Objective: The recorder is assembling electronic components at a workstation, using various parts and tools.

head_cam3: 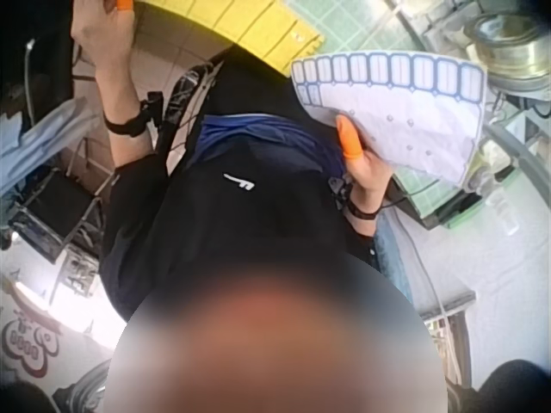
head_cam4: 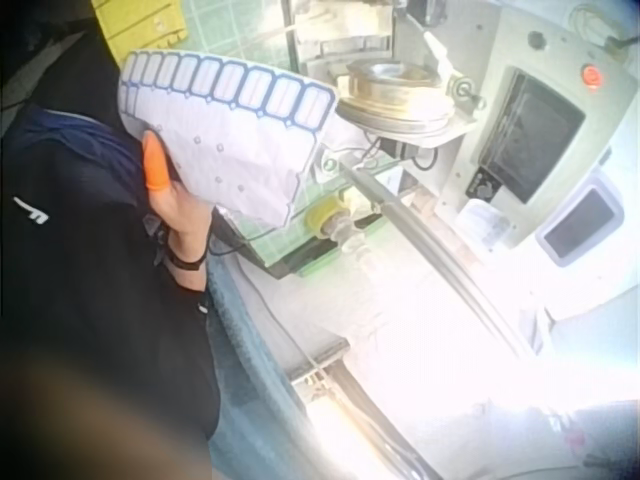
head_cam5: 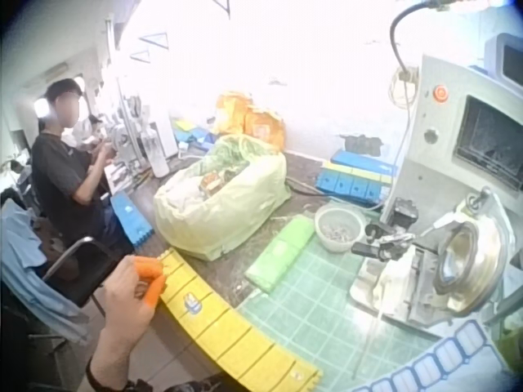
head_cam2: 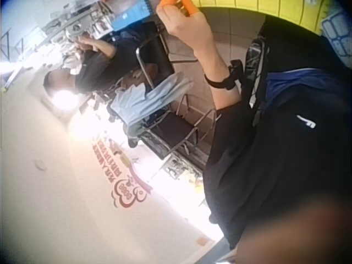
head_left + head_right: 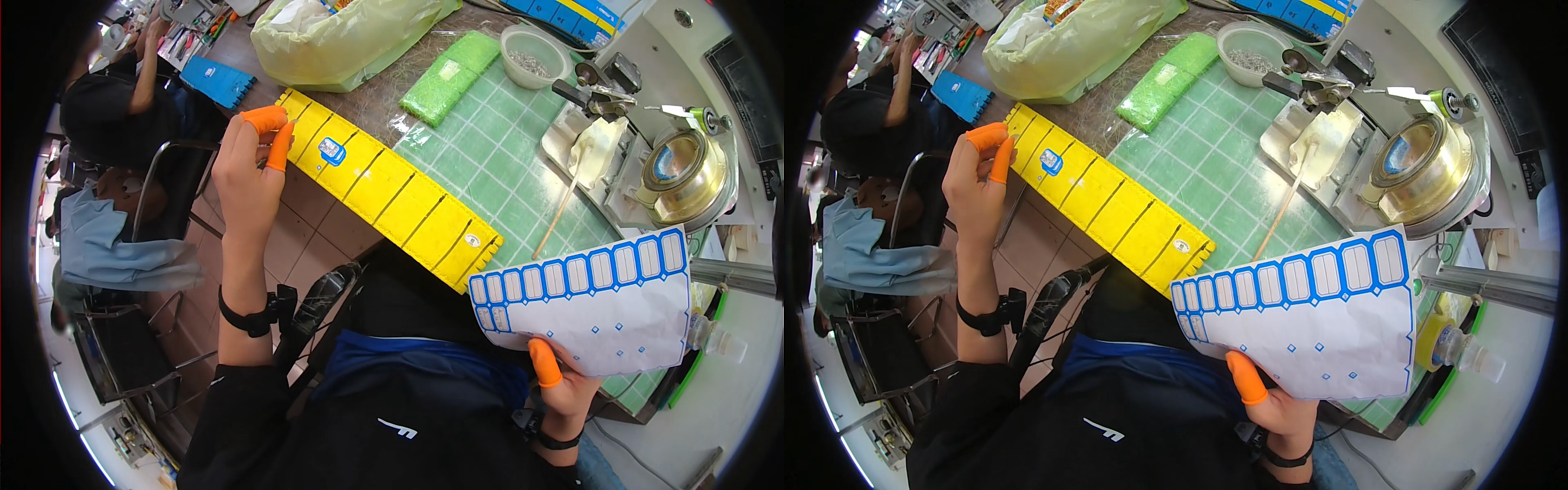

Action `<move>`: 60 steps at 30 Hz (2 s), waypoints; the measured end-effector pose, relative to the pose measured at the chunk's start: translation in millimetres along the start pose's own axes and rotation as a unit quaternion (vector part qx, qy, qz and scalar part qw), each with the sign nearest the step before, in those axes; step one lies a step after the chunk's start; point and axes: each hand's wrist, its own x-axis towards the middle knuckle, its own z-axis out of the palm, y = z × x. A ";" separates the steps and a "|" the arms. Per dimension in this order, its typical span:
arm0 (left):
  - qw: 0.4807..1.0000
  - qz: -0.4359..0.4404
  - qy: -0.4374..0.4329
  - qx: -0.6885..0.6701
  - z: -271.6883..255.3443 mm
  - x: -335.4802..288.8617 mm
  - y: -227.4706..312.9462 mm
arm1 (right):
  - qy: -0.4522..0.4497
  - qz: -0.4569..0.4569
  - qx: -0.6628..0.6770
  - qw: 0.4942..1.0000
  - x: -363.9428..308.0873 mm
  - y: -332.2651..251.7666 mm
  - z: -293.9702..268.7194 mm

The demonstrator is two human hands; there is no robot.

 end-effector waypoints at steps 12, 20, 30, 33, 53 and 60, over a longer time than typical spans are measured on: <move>0.991 0.134 -0.028 0.004 11.9 -30.5 55.0 | 0.000 0.023 0.035 0.999 1.1 -4.6 4.0; 0.993 0.101 -0.053 0.021 24.4 -32.1 53.0 | -0.023 -0.001 0.031 0.999 1.5 -1.9 -2.3; 0.956 0.113 -0.243 0.118 -9.9 -17.2 74.9 | -0.027 0.035 0.054 0.998 -0.5 -8.7 3.2; 0.949 0.143 -0.267 0.087 -15.6 -20.9 63.6 | -0.034 0.043 0.061 0.997 0.3 -12.9 5.3; 0.975 0.059 -0.167 0.133 -2.5 -5.8 19.5 | -0.175 -0.071 -0.007 0.982 33.9 -5.5 47.5; 0.968 0.020 -0.238 0.073 -3.4 9.2 16.4 | -0.168 -0.065 0.022 0.983 39.3 -3.9 49.1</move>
